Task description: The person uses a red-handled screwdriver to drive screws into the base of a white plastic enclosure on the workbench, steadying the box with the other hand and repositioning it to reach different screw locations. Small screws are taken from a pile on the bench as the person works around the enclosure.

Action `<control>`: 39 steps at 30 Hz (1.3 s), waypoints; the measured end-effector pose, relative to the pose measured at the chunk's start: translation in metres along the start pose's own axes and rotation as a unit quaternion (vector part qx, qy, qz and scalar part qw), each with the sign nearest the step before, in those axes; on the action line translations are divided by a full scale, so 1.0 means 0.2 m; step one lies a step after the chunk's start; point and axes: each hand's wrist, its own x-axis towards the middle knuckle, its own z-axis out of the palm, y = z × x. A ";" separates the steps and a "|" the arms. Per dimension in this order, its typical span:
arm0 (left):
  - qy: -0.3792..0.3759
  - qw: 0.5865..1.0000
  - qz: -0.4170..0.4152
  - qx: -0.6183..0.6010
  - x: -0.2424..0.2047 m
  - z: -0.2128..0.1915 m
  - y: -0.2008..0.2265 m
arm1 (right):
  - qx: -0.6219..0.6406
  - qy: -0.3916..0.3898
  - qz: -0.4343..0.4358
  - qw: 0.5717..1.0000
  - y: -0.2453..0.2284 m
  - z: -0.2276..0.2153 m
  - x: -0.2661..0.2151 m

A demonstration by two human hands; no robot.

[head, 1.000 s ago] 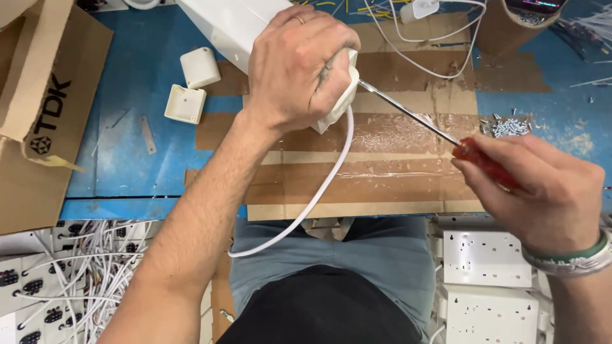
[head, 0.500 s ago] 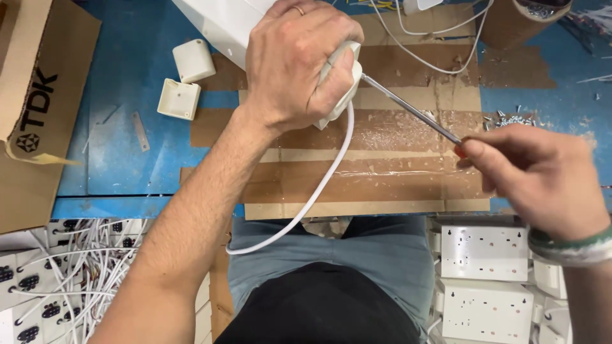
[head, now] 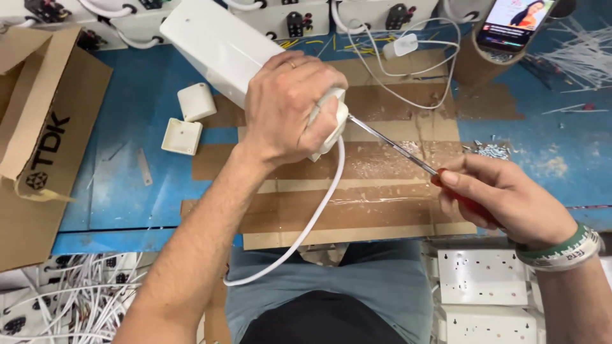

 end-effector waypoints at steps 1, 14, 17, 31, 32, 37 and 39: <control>0.002 1.000 0.004 -0.001 0.01 0.00 0.00 | -0.001 0.004 -0.002 1.000 -0.01 -0.01 -0.01; 0.000 1.000 -0.003 -0.007 0.01 0.00 0.01 | -0.090 0.077 -0.043 0.992 -0.10 0.11 -0.06; 0.003 1.000 -0.008 -0.006 0.01 0.02 0.01 | -0.272 0.172 -0.189 0.928 -0.19 0.25 -0.12; 0.006 1.000 -0.003 0.005 -0.01 0.01 0.00 | -0.207 0.152 -0.122 0.959 -0.10 0.16 -0.05; 0.003 1.000 -0.009 0.001 -0.02 0.01 0.01 | -0.116 0.096 -0.044 0.988 -0.04 0.07 -0.02; -0.007 1.000 -0.007 -0.009 -0.01 0.01 0.00 | -0.107 0.057 -0.015 0.993 -0.14 0.15 -0.07; -0.008 1.000 -0.010 0.001 -0.01 0.01 0.00 | -0.448 0.213 -0.320 0.807 -0.24 0.30 -0.16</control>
